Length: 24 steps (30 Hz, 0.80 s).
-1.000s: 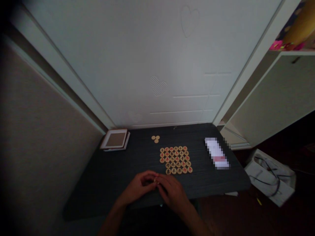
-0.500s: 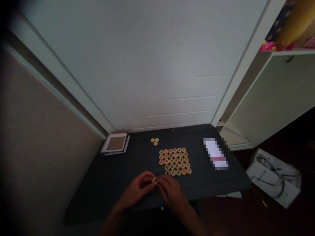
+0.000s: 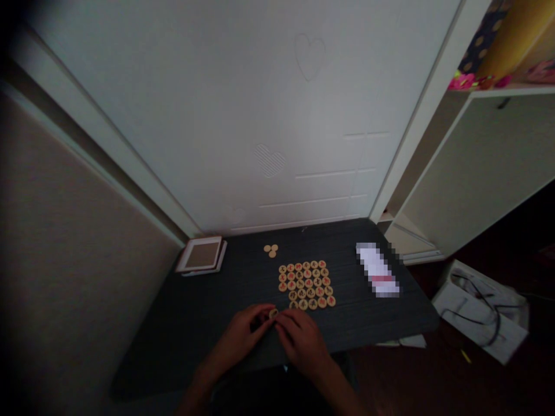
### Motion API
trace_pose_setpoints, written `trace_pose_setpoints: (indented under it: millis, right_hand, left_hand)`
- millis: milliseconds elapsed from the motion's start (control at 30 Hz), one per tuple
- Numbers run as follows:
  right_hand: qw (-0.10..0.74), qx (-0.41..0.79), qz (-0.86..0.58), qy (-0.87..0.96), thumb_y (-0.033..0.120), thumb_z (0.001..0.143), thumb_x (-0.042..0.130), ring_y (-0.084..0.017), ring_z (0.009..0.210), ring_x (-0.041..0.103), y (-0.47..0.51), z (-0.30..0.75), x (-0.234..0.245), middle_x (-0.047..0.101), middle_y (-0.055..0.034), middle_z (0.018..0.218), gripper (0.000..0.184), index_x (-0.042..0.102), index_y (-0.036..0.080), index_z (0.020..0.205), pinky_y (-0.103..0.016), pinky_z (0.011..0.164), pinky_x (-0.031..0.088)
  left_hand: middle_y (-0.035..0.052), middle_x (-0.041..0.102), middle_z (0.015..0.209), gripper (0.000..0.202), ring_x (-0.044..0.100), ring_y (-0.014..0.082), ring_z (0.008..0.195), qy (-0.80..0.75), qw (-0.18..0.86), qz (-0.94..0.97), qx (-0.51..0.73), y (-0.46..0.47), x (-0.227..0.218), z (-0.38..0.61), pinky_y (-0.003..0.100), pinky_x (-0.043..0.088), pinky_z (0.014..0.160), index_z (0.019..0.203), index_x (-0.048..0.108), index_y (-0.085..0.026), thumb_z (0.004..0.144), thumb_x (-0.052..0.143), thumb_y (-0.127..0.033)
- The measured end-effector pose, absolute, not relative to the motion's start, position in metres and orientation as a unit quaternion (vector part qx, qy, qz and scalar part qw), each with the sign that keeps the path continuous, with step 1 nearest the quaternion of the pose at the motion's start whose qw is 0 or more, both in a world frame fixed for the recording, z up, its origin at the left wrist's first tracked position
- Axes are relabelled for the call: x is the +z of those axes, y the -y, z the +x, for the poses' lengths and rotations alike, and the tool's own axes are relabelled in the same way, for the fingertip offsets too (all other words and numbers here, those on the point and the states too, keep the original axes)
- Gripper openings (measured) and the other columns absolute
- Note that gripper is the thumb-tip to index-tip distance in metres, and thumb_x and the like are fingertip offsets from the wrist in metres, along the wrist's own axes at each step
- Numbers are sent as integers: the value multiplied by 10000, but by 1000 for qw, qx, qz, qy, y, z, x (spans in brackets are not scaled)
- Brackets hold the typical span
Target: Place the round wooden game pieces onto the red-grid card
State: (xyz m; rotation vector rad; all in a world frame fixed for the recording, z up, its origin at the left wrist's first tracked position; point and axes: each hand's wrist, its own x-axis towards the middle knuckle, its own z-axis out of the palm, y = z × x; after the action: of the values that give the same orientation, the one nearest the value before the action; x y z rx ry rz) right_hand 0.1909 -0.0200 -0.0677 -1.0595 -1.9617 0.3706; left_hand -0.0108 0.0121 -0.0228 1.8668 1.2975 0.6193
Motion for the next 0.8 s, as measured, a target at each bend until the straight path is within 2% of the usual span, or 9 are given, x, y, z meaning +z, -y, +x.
trace_pose_setpoints:
  millis: [133, 367, 600, 800]
  right_hand:
    - [437, 140, -424, 781, 180, 971, 551, -223, 1031, 680, 19, 200, -62, 706, -92, 1115, 306, 640, 243, 1257, -390, 914, 599]
    - [453, 84, -496, 736, 228, 987, 533, -233, 1032, 679, -3, 264, -60, 703, -103, 1104, 248, 664, 230, 1197, -417, 946, 580]
    - [422, 54, -574, 700, 367, 981, 550, -271, 1065, 661, -16, 310, -77, 679, -116, 1155, 283, 671, 241, 1204, -474, 974, 554]
    - [404, 73, -591, 694, 397, 999, 514, -269, 1070, 656, -18, 314, -88, 684, -119, 1156, 303, 660, 229, 1205, -477, 985, 537]
  left_hand:
    - [36, 720, 1014, 242, 670, 202, 911, -503, 309, 775, 227, -14, -27, -9, 347, 547, 884, 1165, 686, -276, 947, 595, -328]
    - [46, 685, 1083, 176, 664, 223, 1019, -513, 227, 795, 232, -16, -29, -4, 358, 560, 893, 1097, 680, -271, 969, 567, -315]
    - [32, 675, 1161, 193, 655, 216, 1086, -500, 197, 807, 245, -16, -33, -6, 380, 549, 973, 1138, 660, -290, 956, 599, -270]
    - [24, 695, 1113, 170, 665, 208, 1062, -491, 189, 808, 263, -19, -39, -6, 383, 557, 970, 1112, 669, -285, 967, 585, -259]
